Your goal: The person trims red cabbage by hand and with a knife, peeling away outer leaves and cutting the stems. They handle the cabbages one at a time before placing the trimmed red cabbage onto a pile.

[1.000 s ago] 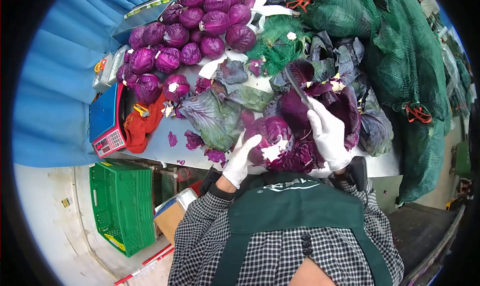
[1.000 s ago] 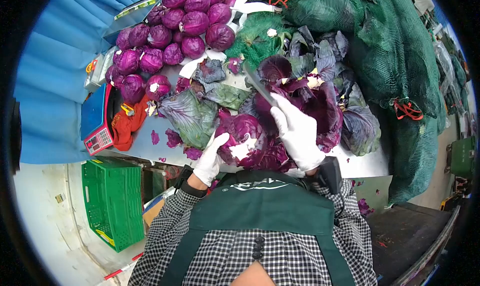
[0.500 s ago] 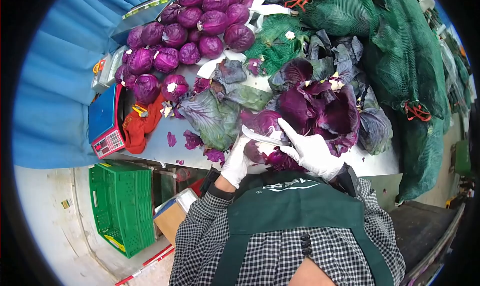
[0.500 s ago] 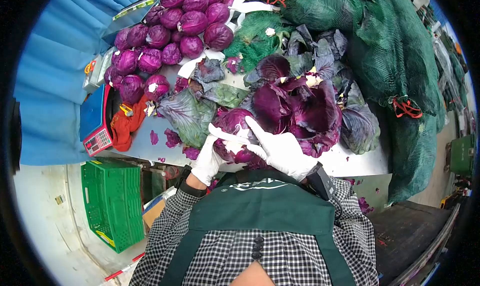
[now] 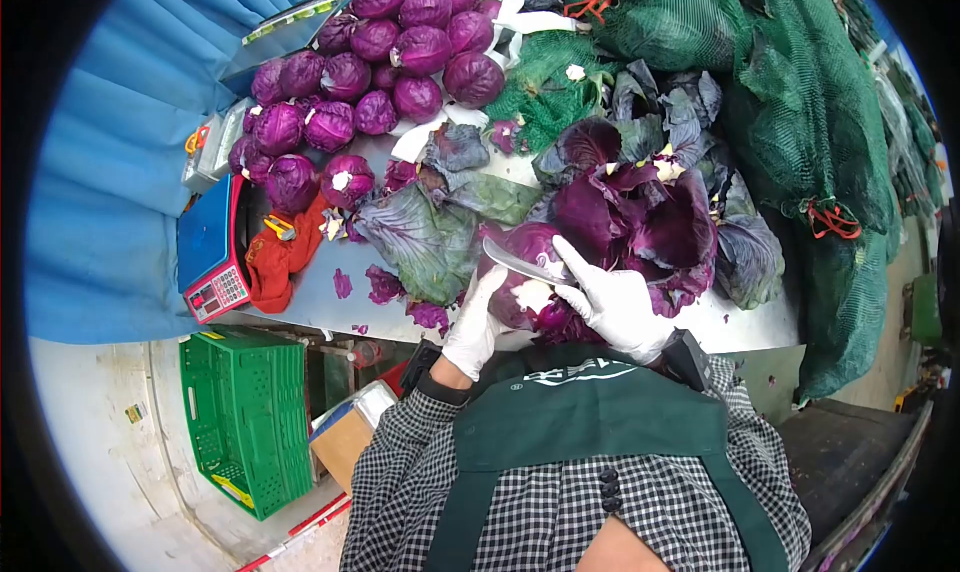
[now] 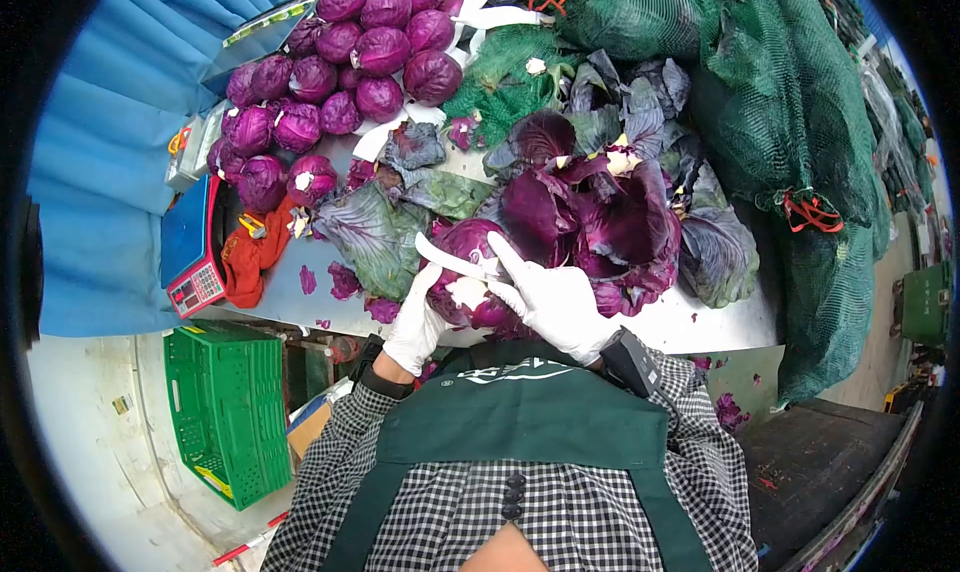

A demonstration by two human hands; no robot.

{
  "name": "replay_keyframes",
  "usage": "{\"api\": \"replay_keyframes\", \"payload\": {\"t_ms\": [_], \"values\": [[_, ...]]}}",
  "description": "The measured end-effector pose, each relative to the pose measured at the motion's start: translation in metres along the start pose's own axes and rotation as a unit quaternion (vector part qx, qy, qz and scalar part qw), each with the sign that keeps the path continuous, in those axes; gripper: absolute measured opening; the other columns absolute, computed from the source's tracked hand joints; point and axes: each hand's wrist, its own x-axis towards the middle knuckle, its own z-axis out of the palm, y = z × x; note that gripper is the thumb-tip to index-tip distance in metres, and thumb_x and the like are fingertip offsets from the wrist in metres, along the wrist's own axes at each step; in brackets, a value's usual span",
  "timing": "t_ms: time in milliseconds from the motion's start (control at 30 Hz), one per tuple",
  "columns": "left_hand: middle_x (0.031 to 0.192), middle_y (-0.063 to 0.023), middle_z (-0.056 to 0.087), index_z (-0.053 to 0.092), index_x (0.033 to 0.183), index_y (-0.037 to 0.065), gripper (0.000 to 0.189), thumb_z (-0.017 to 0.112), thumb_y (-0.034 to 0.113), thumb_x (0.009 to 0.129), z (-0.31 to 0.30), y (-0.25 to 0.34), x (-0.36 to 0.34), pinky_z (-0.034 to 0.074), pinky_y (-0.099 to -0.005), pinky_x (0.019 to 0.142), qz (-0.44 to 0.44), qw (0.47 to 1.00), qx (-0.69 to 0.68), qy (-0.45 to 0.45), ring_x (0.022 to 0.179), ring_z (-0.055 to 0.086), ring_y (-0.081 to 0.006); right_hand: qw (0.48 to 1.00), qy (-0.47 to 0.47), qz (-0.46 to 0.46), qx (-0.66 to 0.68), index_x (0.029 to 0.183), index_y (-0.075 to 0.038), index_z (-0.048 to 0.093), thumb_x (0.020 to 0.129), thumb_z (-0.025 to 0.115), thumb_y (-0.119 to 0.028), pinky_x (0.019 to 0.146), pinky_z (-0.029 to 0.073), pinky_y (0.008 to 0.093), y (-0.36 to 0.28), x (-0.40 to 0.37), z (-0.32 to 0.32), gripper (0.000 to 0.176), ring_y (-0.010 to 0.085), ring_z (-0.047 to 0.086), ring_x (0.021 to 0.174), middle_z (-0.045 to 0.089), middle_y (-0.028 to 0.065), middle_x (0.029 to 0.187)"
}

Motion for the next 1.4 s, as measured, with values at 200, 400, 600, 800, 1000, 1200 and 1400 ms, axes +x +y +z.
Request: {"api": "replay_keyframes", "payload": {"t_ms": [200, 400, 600, 800, 1000, 1200, 1400], "values": [[0.114, -0.006, 0.06, 0.052, 0.121, 0.011, 0.042, 0.062, 0.035, 0.088, -0.012, -0.009, -0.005, 0.053, -0.038, 0.081, -0.003, 0.999, -0.019, 0.043, 0.1, 0.061, -0.0171, 0.936, 0.228, 0.093, 0.251, 0.12, -0.004, 0.058, 0.097, 0.046, -0.017, 0.086, 0.05, 0.0309, 0.021, 0.018, -0.025, 0.03, 0.0255, 0.066, 0.096, 0.066, 0.0151, 0.107], [0.118, -0.0094, 0.061, 0.053, 0.125, 0.01, 0.05, 0.063, 0.04, 0.087, -0.008, -0.011, -0.007, 0.047, -0.0405, 0.094, -0.022, 0.997, -0.064, 0.029, 0.107, 0.059, -0.0227, 0.963, 0.053, 0.091, 0.246, 0.142, -0.015, 0.036, 0.095, 0.051, -0.035, 0.072, 0.051, 0.0377, 0.031, 0.008, -0.022, 0.054, 0.0335, 0.066, 0.077, 0.066, 0.0205, 0.095], [0.101, -0.0053, 0.063, 0.056, 0.116, 0.01, 0.038, 0.06, 0.037, 0.089, -0.027, -0.009, 0.003, 0.051, -0.0371, 0.08, 0.007, 0.999, -0.018, 0.044, 0.091, 0.061, -0.0186, 0.99, -0.125, 0.014, 0.058, 0.147, -0.016, 0.026, 0.092, 0.052, -0.045, 0.054, 0.05, 0.0379, -0.001, 0.006, -0.019, 0.067, 0.0306, 0.063, 0.059, 0.065, 0.0144, 0.077], [0.085, -0.0006, 0.061, 0.057, 0.107, 0.012, 0.028, 0.06, 0.034, 0.09, -0.009, -0.003, -0.007, 0.052, -0.0314, 0.069, -0.013, 0.997, -0.007, 0.078, 0.074, 0.06, -0.0146, 0.996, -0.044, -0.03, 0.068, 0.145, -0.019, 0.031, 0.091, 0.054, -0.044, 0.056, 0.051, 0.0398, 0.005, 0.001, -0.005, 0.064, 0.0323, 0.064, 0.06, 0.065, 0.0171, 0.079], [0.109, -0.0096, 0.063, 0.05, 0.127, 0.004, 0.043, 0.049, 0.03, 0.093, -0.016, -0.007, -0.003, 0.05, -0.0414, 0.091, -0.014, 0.998, 0.038, 0.047, 0.099, 0.062, -0.0216, 0.996, -0.052, -0.012, 0.069, 0.145, -0.019, 0.032, 0.091, 0.055, -0.044, 0.055, 0.051, 0.04, -0.002, 0.001, -0.018, 0.064, 0.0319, 0.063, 0.058, 0.065, 0.0169, 0.077], [0.12, -0.0123, 0.06, 0.048, 0.129, 0.003, 0.045, 0.049, 0.031, 0.094, -0.015, -0.007, -0.003, 0.049, -0.0415, 0.094, 0.002, 0.999, 0.037, 0.039, 0.107, 0.059, -0.0232, 0.998, -0.053, -0.008, 0.039, 0.146, -0.019, 0.032, 0.089, 0.06, -0.04, 0.051, 0.049, 0.0386, 0.0, -0.003, -0.008, 0.066, 0.0299, 0.062, 0.055, 0.065, 0.0138, 0.075], [0.127, -0.0137, 0.056, 0.044, 0.133, 0.004, 0.049, 0.049, 0.032, 0.094, -0.009, -0.004, -0.008, 0.047, -0.0442, 0.097, -0.017, 0.998, 0.032, 0.05, 0.114, 0.056, -0.0255, 0.999, 0.023, -0.04, -0.008, 0.143, -0.016, 0.036, 0.09, 0.058, -0.04, 0.047, 0.045, 0.0334, 0.004, -0.005, 0.007, 0.062, 0.0223, 0.057, 0.05, 0.06, 0.0074, 0.071]]}}
